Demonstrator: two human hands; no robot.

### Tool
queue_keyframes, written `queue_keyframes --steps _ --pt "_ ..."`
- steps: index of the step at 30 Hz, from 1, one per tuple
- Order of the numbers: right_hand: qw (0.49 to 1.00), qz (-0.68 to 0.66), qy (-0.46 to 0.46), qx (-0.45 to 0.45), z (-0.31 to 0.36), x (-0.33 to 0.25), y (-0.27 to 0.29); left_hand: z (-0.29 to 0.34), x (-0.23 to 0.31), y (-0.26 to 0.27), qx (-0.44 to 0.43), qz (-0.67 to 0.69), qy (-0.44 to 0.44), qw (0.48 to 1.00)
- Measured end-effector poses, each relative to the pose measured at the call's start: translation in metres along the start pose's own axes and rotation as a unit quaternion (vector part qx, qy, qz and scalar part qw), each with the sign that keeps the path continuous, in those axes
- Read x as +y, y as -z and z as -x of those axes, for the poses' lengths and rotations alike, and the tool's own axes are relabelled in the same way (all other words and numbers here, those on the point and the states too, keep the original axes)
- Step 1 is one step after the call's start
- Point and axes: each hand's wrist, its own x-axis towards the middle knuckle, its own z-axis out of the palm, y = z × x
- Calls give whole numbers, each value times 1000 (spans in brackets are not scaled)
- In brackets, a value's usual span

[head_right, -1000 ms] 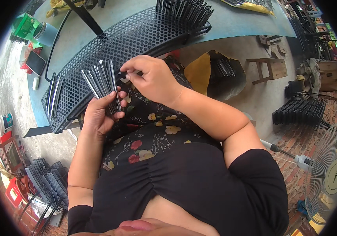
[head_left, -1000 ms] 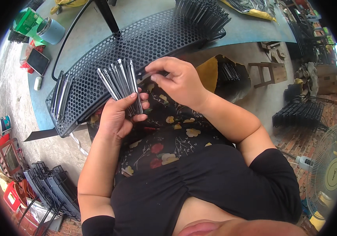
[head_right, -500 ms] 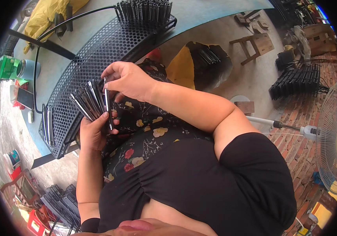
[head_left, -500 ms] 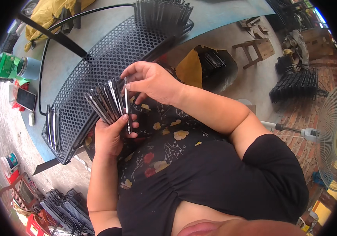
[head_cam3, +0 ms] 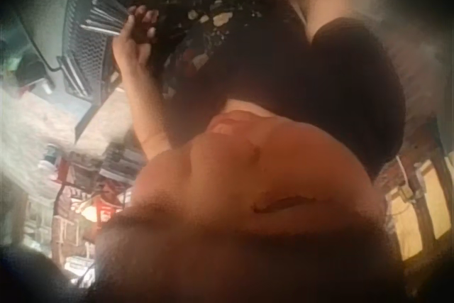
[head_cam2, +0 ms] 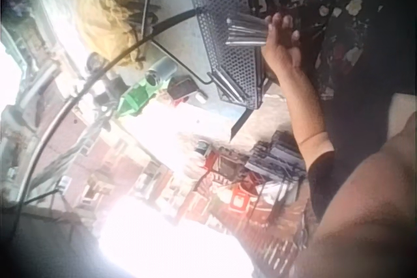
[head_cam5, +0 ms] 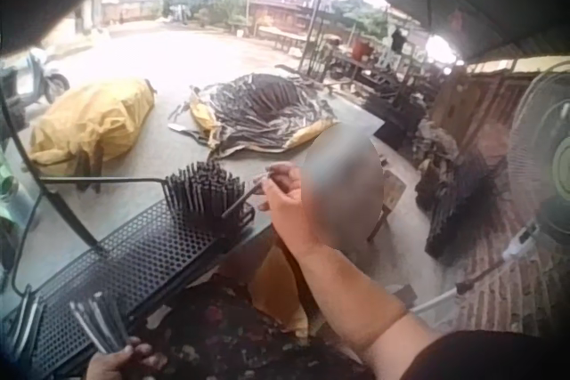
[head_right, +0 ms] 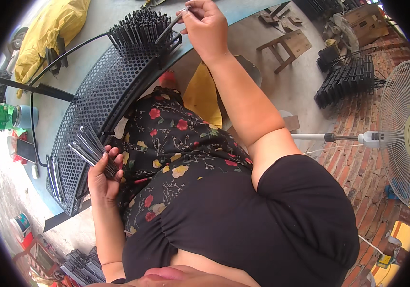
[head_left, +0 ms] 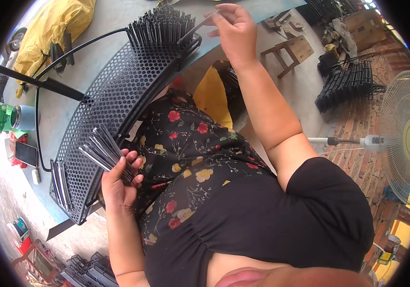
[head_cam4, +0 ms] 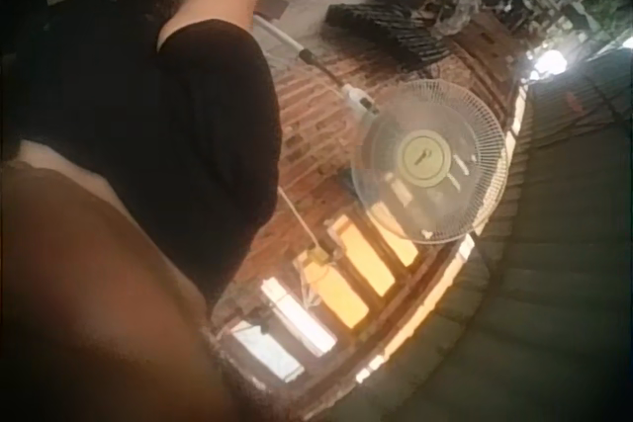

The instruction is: The person inserts small metal pins by hand into a perforated metal rack on a workbench.

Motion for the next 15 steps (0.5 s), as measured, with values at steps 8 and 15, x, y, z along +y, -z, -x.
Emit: queue_keyframes --steps 8,15 --pt "963 162 216 3 -18 22 -2 0 5 -1 -12 7 -7 1000" --pt "951 168 259 -22 -23 20 -4 -1 4 0 0 2 -8 1000"
